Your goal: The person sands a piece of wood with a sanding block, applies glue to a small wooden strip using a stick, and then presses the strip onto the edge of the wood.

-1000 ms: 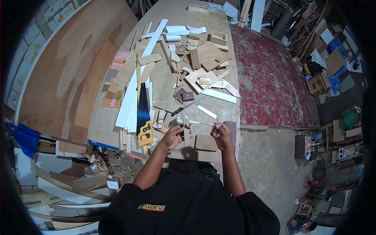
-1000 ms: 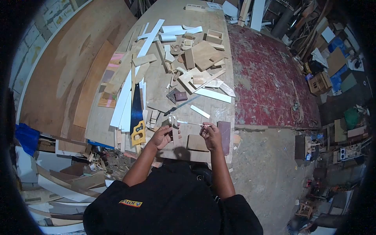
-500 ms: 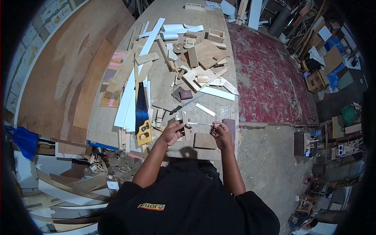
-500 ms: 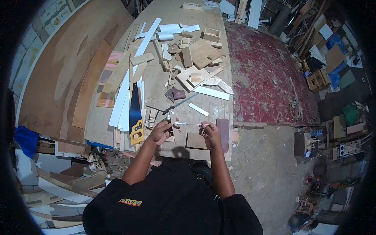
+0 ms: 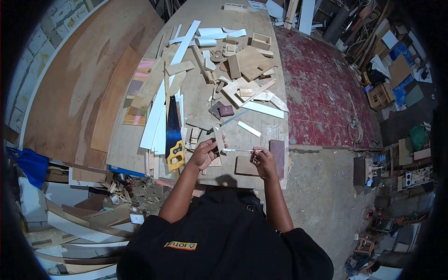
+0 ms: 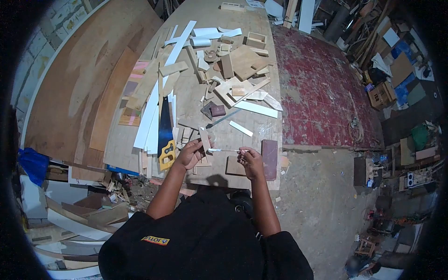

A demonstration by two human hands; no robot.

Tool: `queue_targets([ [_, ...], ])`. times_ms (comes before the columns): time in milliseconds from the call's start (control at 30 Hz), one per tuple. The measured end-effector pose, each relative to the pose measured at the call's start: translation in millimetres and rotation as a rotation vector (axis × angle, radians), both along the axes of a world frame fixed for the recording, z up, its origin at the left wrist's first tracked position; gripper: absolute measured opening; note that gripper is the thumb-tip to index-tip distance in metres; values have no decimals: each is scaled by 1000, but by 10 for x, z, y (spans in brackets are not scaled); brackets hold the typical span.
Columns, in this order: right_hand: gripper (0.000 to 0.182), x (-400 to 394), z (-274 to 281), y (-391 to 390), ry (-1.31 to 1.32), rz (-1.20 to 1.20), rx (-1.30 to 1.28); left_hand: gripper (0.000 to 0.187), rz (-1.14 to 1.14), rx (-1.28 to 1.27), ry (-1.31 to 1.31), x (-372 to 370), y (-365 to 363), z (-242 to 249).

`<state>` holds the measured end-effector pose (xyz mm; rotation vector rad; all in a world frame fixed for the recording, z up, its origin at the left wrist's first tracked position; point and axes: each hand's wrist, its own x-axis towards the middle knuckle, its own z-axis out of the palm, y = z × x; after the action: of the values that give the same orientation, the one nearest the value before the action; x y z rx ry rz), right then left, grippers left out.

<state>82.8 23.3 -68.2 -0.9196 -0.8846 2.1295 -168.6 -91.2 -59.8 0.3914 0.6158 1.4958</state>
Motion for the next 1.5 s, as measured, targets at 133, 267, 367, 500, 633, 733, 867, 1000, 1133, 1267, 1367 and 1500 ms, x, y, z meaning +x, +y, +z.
queue_targets([
  [133,17,-12,-12,-16,71,-7,-28,41,14,-11,-7,-41,-2,42],
  [267,19,-66,6,-25,110,-23,-44,42,-16,-8,9,-62,6,33],
  [367,19,-132,50,-33,86,-30,-53,43,-23,0,18,-51,11,28],
  [500,19,-167,14,-32,81,-38,-67,43,-6,-18,45,-41,4,67],
  [633,19,-159,-7,-48,58,-43,-78,42,-22,-11,52,-61,2,82],
  [733,20,-130,-13,-70,27,-29,-81,39,-28,18,59,-65,8,81],
  [867,21,-69,-60,-87,9,-12,-101,44,29,14,3,-80,23,87],
  [1000,20,-46,-29,-79,38,-15,-121,43,25,8,18,-56,18,110],
  [1133,20,-58,-20,-34,-5,-16,-107,42,0,16,13,-31,24,127],
  [1267,18,-11,-70,-23,-94,11,-52,41,46,25,-2,-42,45,131],
  [1367,17,50,-92,-32,-92,10,-60,41,63,35,-26,-87,47,129],
  [1500,17,84,-45,-52,-73,-16,-73,40,69,34,-47,-124,28,119],
])
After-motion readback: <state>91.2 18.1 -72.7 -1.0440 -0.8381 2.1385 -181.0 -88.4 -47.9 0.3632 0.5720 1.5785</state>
